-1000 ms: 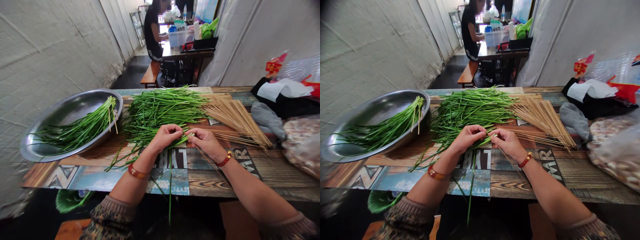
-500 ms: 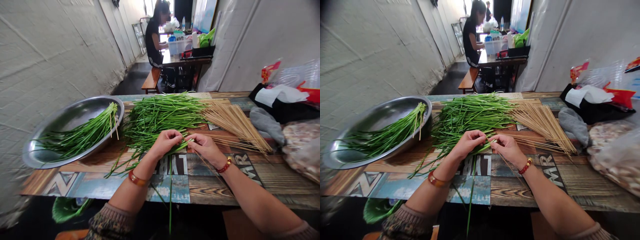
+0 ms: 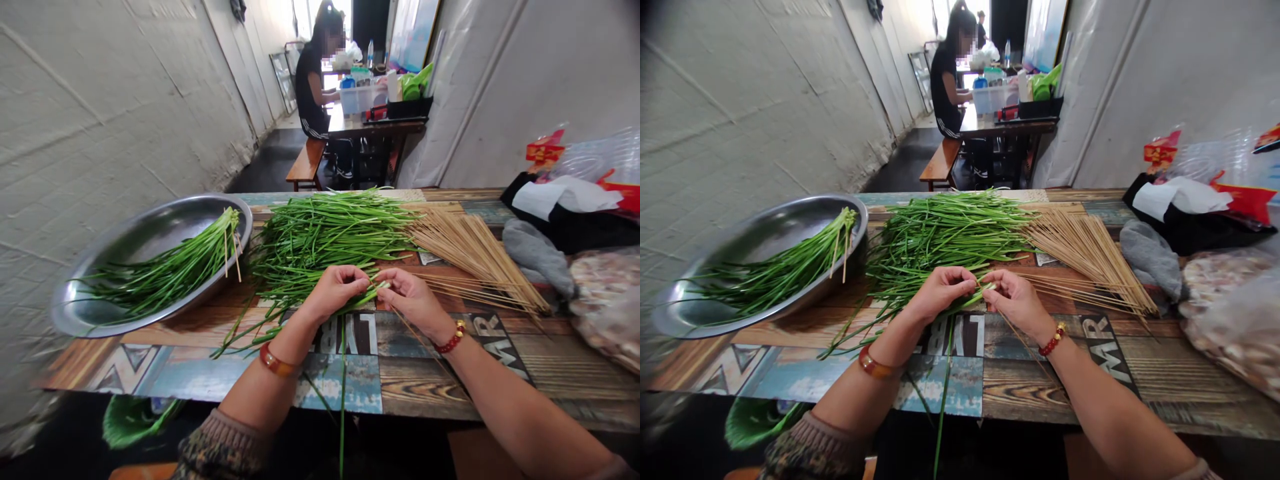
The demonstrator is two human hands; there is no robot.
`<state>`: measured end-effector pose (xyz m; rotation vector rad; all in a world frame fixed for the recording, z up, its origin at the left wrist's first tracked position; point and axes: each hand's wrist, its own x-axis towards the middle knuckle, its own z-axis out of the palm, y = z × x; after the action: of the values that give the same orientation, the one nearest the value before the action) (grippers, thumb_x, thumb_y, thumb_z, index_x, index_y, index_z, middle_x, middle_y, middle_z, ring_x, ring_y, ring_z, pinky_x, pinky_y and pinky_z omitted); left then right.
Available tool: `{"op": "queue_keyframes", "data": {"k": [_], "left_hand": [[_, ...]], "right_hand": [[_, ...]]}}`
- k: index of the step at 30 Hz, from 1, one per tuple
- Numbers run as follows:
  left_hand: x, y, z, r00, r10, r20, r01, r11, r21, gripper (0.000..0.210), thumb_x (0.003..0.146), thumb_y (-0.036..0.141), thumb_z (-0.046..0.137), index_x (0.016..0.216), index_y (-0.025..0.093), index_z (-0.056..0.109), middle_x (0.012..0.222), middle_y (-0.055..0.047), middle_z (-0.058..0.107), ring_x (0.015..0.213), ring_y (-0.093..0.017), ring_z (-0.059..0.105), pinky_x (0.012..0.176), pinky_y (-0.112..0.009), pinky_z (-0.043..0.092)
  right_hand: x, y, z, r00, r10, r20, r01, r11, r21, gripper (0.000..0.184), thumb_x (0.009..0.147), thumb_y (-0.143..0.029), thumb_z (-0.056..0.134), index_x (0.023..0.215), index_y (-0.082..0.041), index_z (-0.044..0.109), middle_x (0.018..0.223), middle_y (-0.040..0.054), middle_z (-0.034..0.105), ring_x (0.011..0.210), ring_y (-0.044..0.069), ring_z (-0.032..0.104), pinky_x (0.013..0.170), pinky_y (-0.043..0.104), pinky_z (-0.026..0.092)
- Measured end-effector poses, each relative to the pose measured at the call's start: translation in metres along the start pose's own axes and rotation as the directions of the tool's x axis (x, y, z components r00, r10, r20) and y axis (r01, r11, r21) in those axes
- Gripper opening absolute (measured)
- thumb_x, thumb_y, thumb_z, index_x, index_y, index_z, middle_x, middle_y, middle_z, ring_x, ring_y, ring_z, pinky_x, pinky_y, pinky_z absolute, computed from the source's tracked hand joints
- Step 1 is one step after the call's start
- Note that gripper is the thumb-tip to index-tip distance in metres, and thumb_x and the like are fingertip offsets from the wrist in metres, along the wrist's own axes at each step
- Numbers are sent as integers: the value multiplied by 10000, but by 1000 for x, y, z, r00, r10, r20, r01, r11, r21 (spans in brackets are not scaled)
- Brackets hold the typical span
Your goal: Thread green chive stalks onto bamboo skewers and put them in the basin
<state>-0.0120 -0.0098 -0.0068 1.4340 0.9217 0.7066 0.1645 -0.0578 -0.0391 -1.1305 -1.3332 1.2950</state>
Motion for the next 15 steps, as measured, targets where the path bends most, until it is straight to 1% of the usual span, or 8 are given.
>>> {"op": "queue_keyframes", "data": {"k": [2, 4, 6, 11, 15], "left_hand": [[0, 0, 0, 1000, -2, 3, 2, 1000, -12, 249, 707, 346, 674, 691, 98, 660, 601, 3, 574, 547, -70, 453, 544, -197, 333], [-1, 0, 0, 1000, 5, 4, -5, 1000, -8, 244, 708, 340, 672, 687, 97, 666, 607, 6, 578, 545, -65, 446, 553, -198, 330], [-1, -1, 0, 1000, 14, 5, -14, 1000, 12, 242, 712, 336, 670, 685, 96, 673, 613, 7, 582, 554, -64, 447, 568, -199, 333], [-1, -2, -1, 1000, 23, 19, -24, 999, 23, 258, 707, 347, 674, 675, 91, 672, 614, 8, 576, 576, -73, 441, 585, -203, 330], [-2, -3, 0, 1000, 5, 18, -6, 998, 58, 276, 708, 358, 663, 665, 86, 671, 575, 14, 539, 550, -71, 400, 557, -207, 297]], "right_hand": [[0, 1, 1, 1000, -22, 6, 22, 999, 35, 332, 808, -316, 657, 1097, -186, 558, 706, -36, 585, 555, 87, 556, 533, 226, 460], [0, 2, 2, 999, -51, 14, 50, 999, 19, 387, 821, -295, 643, 1178, -196, 530, 717, -43, 570, 567, 84, 558, 547, 225, 465], [0, 2, 2, 998, -69, 13, 69, 998, -14, 385, 831, -286, 630, 1195, -199, 536, 714, -45, 558, 573, 84, 560, 554, 225, 464], [0, 5, 3, 995, -102, -2, 102, 992, -70, 300, 840, -305, 618, 1115, -192, 583, 745, -19, 595, 585, 95, 572, 565, 237, 476], [0, 6, 6, 995, -87, -42, 81, 987, -140, 216, 842, -330, 608, 1000, -183, 598, 712, -11, 604, 569, 109, 581, 548, 246, 476]]}}
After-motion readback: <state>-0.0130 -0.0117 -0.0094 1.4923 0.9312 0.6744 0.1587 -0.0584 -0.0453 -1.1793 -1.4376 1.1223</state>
